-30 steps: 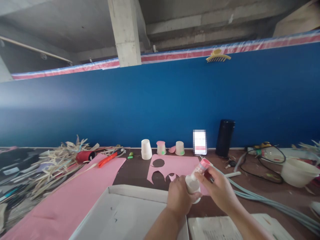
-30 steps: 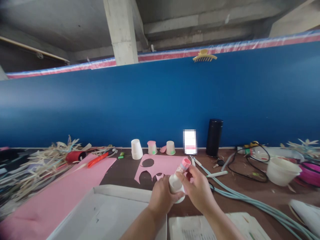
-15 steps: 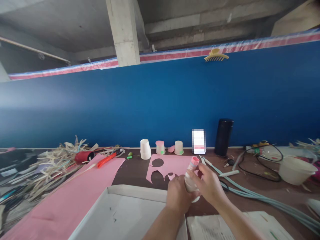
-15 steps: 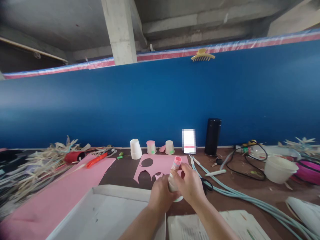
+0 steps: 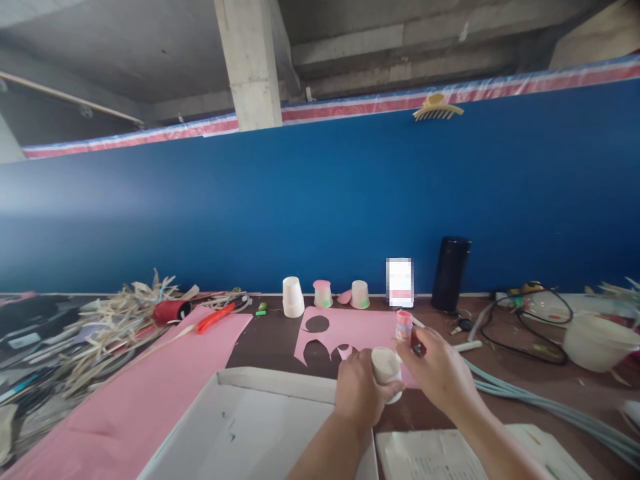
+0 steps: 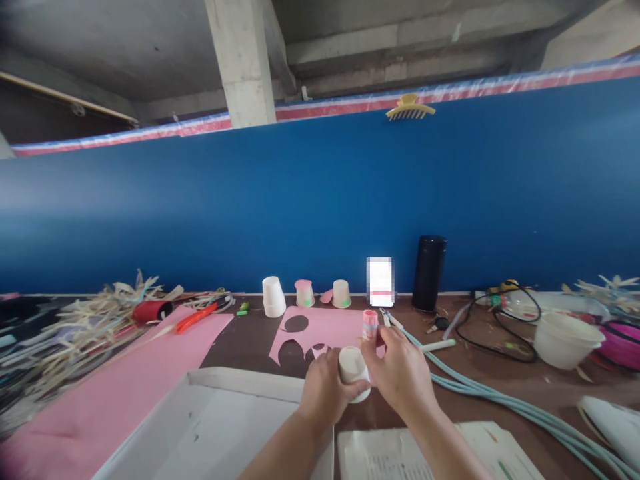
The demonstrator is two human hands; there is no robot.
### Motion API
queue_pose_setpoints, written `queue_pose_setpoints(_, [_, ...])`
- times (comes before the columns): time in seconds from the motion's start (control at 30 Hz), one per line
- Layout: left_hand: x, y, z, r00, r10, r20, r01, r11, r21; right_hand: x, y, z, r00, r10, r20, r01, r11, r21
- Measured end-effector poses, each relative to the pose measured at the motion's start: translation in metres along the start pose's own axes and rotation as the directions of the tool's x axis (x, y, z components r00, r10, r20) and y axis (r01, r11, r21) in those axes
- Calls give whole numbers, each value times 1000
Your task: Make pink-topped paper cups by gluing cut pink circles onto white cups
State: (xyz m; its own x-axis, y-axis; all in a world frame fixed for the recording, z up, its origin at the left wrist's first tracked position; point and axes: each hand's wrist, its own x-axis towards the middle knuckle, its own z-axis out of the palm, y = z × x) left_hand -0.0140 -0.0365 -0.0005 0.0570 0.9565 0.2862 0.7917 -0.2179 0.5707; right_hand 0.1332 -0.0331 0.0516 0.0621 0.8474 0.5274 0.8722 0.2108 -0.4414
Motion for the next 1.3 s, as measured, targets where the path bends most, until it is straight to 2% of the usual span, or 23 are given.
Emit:
queue_pose_setpoints(0.2, [1, 0, 0, 1000, -16, 9, 16, 1000, -5, -5, 2, -6, 1000, -27, 13, 25, 992, 125])
queue_pose_setpoints(0.37, [1, 0, 0, 1000, 4, -1, -4, 1000, 4, -7, 3, -5, 997, -71, 27, 67, 988, 142])
queue_pose_setpoints(0.6, [0, 1, -2, 999, -13, 29, 13, 1000, -19, -9, 1, -10, 992, 16, 124, -27, 996, 90])
queue_pose_setpoints(0.9, [1, 2, -2, 999, -24, 41, 23, 1000, 19, -16, -12, -10, 983, -36, 179, 0, 980, 197])
queue_pose_setpoints(1.3, [2, -1, 0, 999, 36, 17, -36, 999, -2, -20, -25, 3, 987, -110, 115, 88, 980, 180])
